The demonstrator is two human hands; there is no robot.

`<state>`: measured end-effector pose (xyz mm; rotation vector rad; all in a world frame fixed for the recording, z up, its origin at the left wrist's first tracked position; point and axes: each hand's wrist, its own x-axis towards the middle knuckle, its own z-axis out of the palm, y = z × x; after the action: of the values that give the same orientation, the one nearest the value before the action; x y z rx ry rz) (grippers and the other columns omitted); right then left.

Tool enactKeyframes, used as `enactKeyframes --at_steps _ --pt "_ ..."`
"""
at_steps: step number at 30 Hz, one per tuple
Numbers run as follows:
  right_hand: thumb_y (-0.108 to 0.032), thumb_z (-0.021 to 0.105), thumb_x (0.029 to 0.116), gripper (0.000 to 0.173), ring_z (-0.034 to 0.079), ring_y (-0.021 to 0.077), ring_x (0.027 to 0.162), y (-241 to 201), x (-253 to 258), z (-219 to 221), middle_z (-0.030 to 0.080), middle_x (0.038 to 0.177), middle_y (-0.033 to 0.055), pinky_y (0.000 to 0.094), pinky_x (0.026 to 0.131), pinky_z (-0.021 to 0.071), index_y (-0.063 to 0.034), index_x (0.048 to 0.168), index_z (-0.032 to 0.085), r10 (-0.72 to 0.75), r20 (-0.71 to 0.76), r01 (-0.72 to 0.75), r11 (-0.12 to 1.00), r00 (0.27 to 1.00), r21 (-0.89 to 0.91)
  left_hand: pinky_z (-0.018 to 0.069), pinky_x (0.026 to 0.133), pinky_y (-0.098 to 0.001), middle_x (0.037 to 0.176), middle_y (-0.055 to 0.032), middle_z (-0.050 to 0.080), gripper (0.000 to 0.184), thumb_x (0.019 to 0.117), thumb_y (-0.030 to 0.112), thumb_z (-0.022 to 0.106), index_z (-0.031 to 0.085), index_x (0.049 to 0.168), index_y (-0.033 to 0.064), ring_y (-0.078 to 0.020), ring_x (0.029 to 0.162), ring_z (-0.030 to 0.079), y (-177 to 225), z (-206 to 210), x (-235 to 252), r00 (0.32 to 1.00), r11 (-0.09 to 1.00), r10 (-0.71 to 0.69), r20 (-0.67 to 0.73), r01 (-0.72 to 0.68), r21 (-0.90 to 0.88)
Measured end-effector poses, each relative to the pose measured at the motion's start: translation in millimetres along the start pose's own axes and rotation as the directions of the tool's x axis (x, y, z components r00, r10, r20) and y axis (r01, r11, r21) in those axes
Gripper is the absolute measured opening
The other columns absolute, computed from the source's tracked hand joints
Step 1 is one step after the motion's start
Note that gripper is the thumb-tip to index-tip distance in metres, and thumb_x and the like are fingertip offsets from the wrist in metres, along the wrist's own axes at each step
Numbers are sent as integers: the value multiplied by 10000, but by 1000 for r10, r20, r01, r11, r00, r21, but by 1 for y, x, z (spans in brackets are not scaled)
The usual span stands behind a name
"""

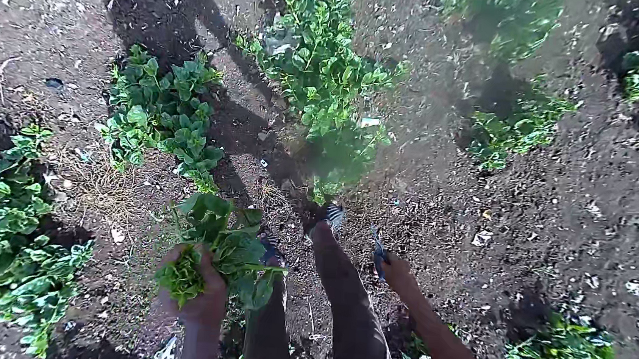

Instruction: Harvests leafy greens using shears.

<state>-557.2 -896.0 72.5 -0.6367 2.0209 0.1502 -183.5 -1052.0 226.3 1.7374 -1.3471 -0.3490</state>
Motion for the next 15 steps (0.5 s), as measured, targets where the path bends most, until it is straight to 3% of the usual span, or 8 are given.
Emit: enactKeyframes --at_steps 2,5,6,8,11,15 --pt "-370 515 1075 460 687 410 1036 -64 61 -15 689 1127 263 613 927 524 34 1264 627 -43 -120 55 994 992 94 574 840 -200 943 -46 673 367 1002 152 625 547 1151 -174 20 874 659 -24 54 1 999 998 -33 -12 32 -54" --pt "-306 564 1050 453 627 472 1156 -137 158 -32 646 1227 308 657 1000 459 33 1350 578 -47 -311 89 989 949 121 574 818 -184 921 -36 661 357 1014 124 601 525 1165 -190 33 844 652 -63 136 -5 998 995 -65 -23 63 -78" --pt "-300 590 1035 452 621 498 1149 -152 196 -36 646 1216 317 690 975 455 21 1354 572 -46 -369 95 989 928 116 569 821 -182 923 -50 661 359 1011 116 601 526 1167 -199 30 846 649 -78 163 -9 997 994 -67 -26 65 -84" --pt "-278 615 1008 456 631 526 1111 -172 265 -34 653 1202 313 740 902 464 -23 1380 546 -58 -438 100 992 897 74 573 840 -182 947 -64 675 362 998 105 620 532 1163 -204 30 870 661 -107 205 -19 998 994 -59 -29 56 -92" --pt "-287 619 989 472 632 530 1122 -194 348 -28 653 1218 309 748 875 476 -61 1395 538 -67 -409 63 998 910 -24 580 864 -205 987 -69 683 391 997 143 633 537 1174 -193 13 904 672 -145 250 -28 999 994 -35 26 37 -100" --pt "-259 639 979 377 637 522 1094 -171 387 -26 661 1168 316 747 875 472 -18 1268 630 -87 -445 118 992 891 43 599 810 -249 928 -9 685 334 1008 169 621 559 1166 -119 -14 839 676 -176 283 5 966 984 105 236 -66 -167"
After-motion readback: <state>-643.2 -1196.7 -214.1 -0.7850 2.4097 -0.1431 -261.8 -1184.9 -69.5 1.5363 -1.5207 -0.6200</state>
